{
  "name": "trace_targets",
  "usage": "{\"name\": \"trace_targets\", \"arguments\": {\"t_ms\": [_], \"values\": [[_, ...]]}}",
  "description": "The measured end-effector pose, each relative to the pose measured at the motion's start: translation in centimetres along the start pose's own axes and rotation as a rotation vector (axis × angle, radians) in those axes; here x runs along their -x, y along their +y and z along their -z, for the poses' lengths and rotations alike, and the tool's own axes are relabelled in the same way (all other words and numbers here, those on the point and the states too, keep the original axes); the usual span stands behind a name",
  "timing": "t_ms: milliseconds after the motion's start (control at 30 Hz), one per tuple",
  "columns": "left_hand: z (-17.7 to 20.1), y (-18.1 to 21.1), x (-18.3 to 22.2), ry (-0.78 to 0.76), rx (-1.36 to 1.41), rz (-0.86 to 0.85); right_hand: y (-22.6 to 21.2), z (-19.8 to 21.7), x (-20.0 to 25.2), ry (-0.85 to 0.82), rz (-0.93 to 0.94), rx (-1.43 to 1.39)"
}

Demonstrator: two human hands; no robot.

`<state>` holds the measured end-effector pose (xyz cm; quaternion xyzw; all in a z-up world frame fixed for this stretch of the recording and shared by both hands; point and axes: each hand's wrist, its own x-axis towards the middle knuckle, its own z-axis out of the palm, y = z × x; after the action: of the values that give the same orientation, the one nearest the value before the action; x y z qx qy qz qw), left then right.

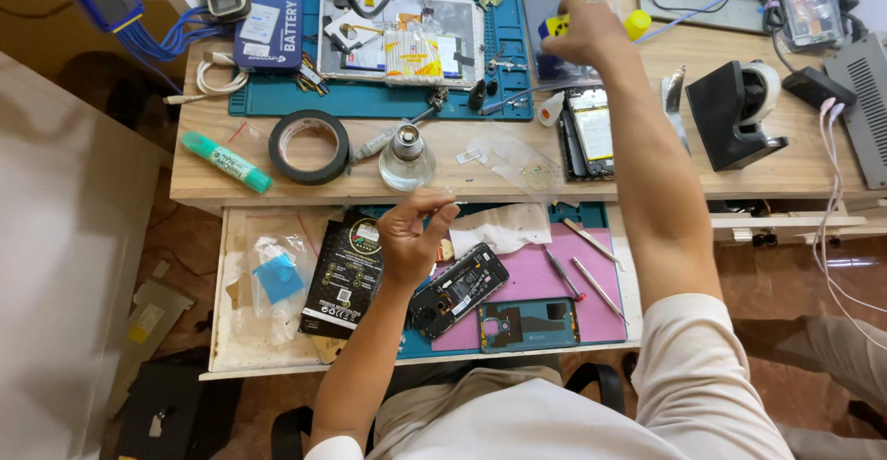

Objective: The person uses a UV light to cure adhesive on a small electronic component, then uses a metal tool to scrape residue from the component. The person repeats this process multiple times on the same component.

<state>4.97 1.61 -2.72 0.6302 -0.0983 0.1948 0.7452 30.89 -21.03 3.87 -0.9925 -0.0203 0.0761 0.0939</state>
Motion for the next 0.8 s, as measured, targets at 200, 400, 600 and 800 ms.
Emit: {"name": "trace_targets", "arguments": {"t_ms": [200, 400, 600, 800], "values": [[-0.4, 0.2, 0.4, 0.008, 0.024, 0.0, -3.1, 3.6, 9.3, 0.152, 0.742, -0.287], [-0.7, -1.3, 0.9, -0.011, 0.16, 0.01, -5.4, 3.2, 17.5, -0.326, 0.917, -0.721], [-0.6, -0.5, 1.1, -0.169, 0.271, 0.077, -5.2, 1.0, 19.7, -0.574, 0.843, -0.823], [-1.2, -1.5, 1.6, -0.168, 0.347, 0.076, -5.2, 0.2, 20.0, -0.65, 0.824, -0.863]]}}
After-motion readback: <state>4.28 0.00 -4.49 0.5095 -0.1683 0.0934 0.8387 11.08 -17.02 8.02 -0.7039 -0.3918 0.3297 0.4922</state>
